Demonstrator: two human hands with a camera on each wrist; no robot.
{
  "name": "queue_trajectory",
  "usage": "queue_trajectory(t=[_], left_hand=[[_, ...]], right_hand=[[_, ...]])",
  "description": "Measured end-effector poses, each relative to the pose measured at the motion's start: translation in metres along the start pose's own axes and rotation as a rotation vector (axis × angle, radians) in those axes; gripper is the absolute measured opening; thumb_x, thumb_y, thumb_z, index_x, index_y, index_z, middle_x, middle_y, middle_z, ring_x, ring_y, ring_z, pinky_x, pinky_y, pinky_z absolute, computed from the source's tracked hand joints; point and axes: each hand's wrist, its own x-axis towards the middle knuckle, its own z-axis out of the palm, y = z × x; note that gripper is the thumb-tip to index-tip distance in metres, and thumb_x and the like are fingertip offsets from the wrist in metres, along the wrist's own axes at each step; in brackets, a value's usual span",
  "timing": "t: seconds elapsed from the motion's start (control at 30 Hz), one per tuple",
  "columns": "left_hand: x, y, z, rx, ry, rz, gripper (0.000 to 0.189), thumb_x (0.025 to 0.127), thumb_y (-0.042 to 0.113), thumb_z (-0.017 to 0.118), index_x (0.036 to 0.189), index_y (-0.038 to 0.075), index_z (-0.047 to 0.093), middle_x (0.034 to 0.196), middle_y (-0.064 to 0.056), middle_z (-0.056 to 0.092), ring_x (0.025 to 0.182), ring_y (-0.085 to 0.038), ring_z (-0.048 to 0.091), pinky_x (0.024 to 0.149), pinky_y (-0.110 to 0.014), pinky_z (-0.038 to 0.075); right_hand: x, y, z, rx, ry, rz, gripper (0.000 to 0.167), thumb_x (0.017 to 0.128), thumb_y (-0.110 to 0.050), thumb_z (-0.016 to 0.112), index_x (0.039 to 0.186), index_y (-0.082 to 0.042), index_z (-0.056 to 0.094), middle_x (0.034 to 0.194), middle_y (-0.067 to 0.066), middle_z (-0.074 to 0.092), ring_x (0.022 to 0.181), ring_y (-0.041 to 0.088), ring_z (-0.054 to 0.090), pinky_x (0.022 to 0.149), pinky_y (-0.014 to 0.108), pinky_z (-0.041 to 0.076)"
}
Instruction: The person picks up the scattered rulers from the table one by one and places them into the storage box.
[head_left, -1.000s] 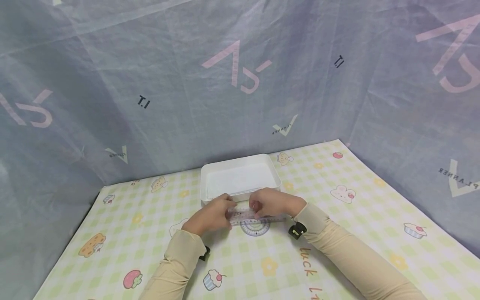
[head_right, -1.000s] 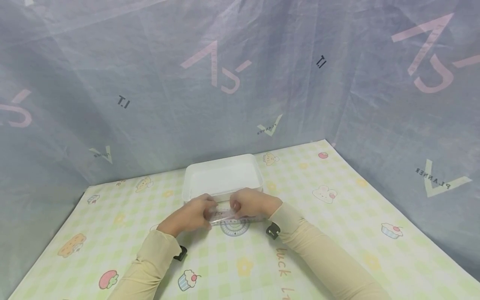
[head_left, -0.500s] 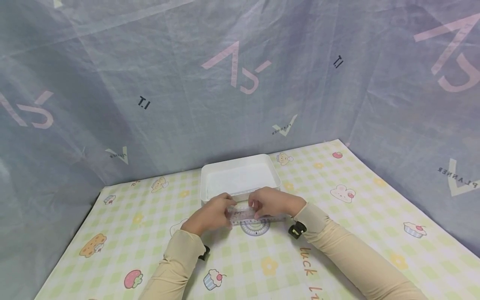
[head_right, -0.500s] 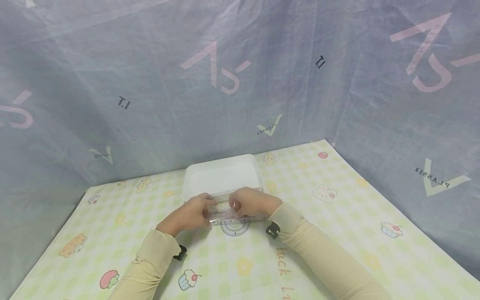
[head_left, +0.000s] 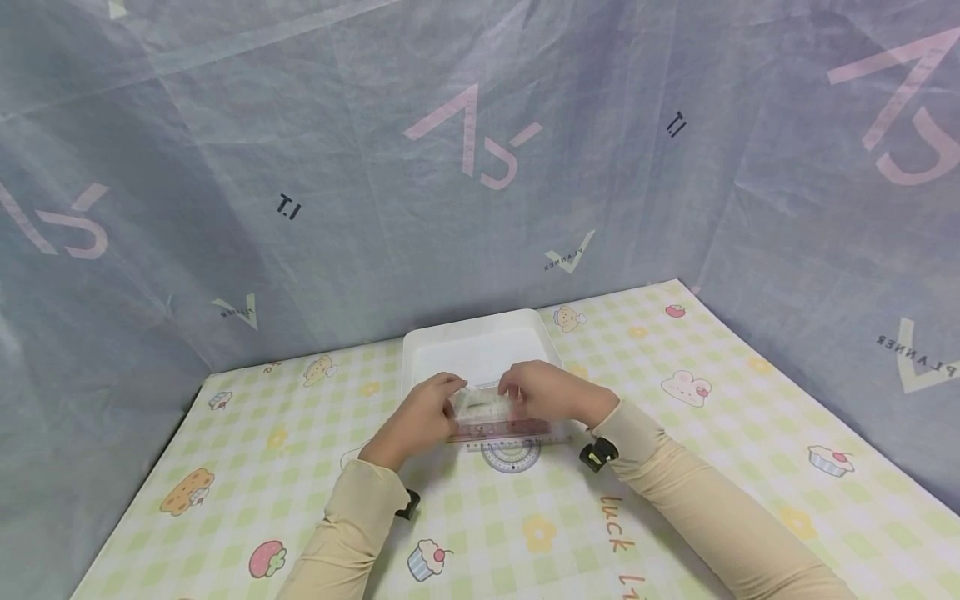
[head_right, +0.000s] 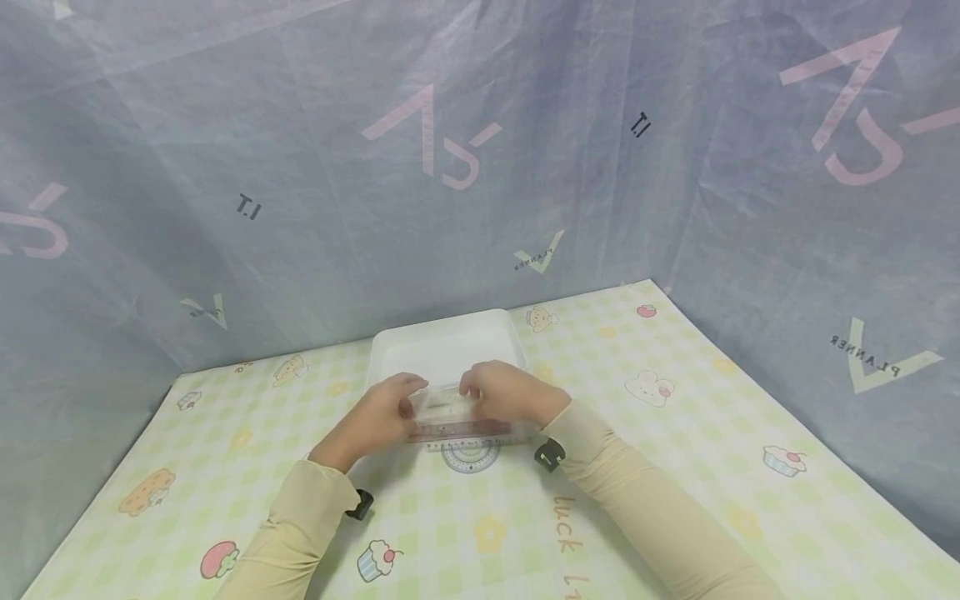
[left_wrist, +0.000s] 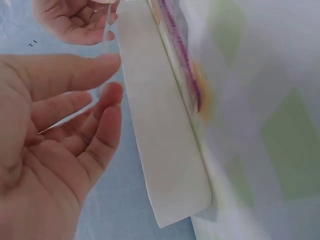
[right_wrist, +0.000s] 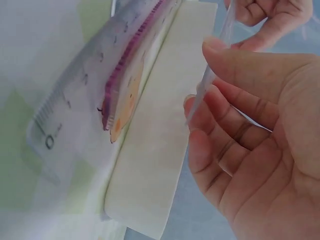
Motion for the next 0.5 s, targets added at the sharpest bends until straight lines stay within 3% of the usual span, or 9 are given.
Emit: queue_trajectory(t=[0.13,0.27,0.5], left_hand=[[-0.0001,-0.0008,-0.0011,0.003,0.051,-0.052,0.054,0.081,-0.006,0.072,0.134,-0.002,0.059,0.12,-0.007,0.064,0.079,-0.012,0.06,0.062,-0.026,0.051],[-0.0013,-0.0021,-0.0012,0.064,0.145,-0.034,0.039,0.085,0.001,0.075,0.123,0.0,0.068,0.098,-0.004,0.068,0.083,-0.015,0.064,0.067,-0.028,0.053],[-0.0017,-0.002,-0.0033,0.115,0.238,-0.013,0.026,0.086,0.006,0.077,0.111,0.001,0.074,0.087,-0.002,0.068,0.073,-0.012,0.061,0.063,-0.027,0.05]], right_hand=[[0.0004,0.0003,-0.002,0.0,0.042,0.002,0.03,0.081,-0.007,0.077,0.111,-0.005,0.07,0.093,0.0,0.064,0.077,0.011,0.055,0.072,0.028,0.05],[0.0008,0.0005,-0.0027,-0.012,0.071,0.012,0.03,0.083,-0.008,0.074,0.113,-0.005,0.07,0.096,0.001,0.065,0.076,0.01,0.055,0.071,0.027,0.049],[-0.001,-0.0028,-0.0043,-0.026,0.079,0.047,0.029,0.087,-0.018,0.076,0.114,-0.009,0.071,0.096,-0.002,0.064,0.074,0.009,0.053,0.071,0.028,0.048]])
